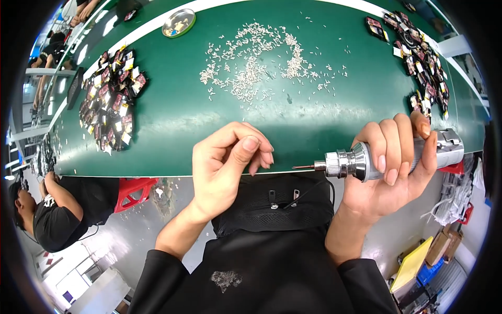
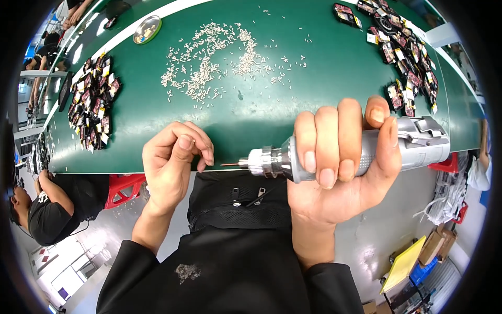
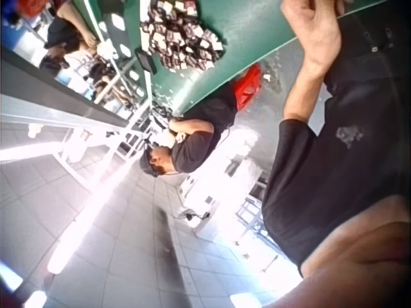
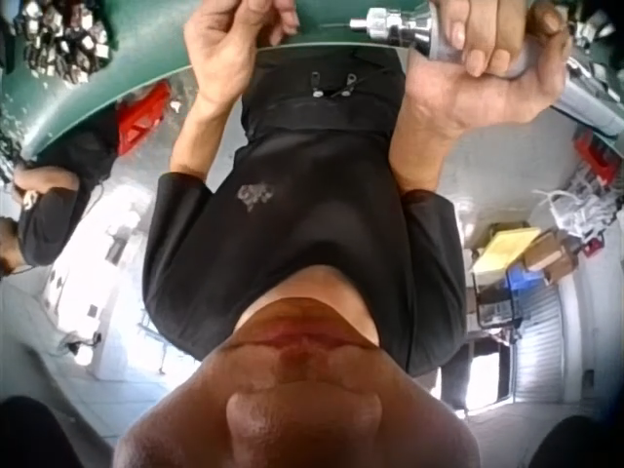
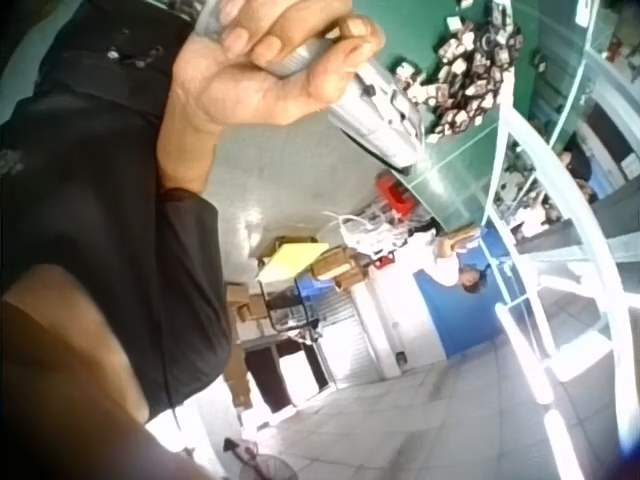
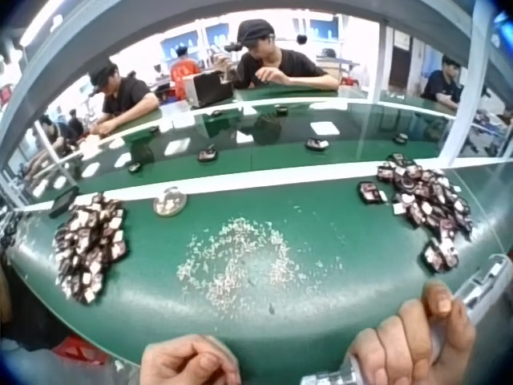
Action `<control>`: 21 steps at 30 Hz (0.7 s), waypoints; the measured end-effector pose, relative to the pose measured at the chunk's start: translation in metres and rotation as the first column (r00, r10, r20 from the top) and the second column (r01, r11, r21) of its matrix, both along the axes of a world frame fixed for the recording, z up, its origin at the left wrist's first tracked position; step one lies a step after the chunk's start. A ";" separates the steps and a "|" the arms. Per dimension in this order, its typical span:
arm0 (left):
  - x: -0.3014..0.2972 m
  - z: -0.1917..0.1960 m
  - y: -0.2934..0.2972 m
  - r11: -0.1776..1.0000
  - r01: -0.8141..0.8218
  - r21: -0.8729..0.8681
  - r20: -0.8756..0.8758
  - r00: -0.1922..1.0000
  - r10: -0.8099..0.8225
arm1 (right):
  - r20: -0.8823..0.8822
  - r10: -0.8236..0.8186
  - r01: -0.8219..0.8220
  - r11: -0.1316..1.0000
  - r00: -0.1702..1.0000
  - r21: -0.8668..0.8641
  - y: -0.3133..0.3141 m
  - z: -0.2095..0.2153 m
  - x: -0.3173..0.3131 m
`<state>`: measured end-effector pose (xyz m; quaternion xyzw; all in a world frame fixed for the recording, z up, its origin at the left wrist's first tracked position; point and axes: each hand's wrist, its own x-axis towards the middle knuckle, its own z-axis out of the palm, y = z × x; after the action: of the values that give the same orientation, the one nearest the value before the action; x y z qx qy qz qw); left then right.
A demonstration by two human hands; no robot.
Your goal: Use an electric screwdriver to fasten components on small electronic parts at a factory assembly line.
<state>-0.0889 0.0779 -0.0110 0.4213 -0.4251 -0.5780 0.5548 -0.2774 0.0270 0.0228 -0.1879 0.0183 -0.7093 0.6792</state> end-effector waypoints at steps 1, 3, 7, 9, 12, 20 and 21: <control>-0.008 -0.002 0.003 0.999 0.036 0.014 -0.066 0.997 -0.035 | -0.020 -0.008 0.009 1.000 1.000 0.013 0.002 0.005 0.001; -0.022 -0.005 0.010 0.998 0.052 0.040 -0.192 0.981 -0.043 | -0.042 -0.026 0.025 1.000 0.999 -0.014 0.003 0.007 0.005; -0.029 -0.003 0.011 0.999 0.048 -0.022 -0.205 0.977 -0.052 | -0.079 -0.067 0.068 0.998 0.995 0.007 0.006 0.004 0.009; -0.030 -0.003 0.012 0.999 0.045 -0.027 -0.193 0.980 -0.049 | -0.088 -0.073 0.075 0.997 0.993 0.024 0.007 0.004 0.007; -0.030 -0.001 0.011 0.998 0.056 -0.043 -0.136 0.989 -0.061 | -0.104 -0.101 0.106 0.993 0.990 0.049 0.008 0.006 0.007; -0.030 -0.002 0.009 0.994 0.087 -0.070 -0.074 0.993 -0.092 | -0.086 -0.098 0.103 0.993 0.992 0.058 0.007 0.005 0.006; -0.030 -0.002 0.009 0.993 0.098 -0.068 -0.092 0.990 -0.104 | -0.086 -0.098 0.104 0.993 0.991 0.060 0.007 0.005 0.005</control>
<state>-0.1189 0.0871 -0.0132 0.3532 -0.4371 -0.6110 0.5576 -0.2726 0.0341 0.0277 -0.1939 0.0789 -0.7334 0.6468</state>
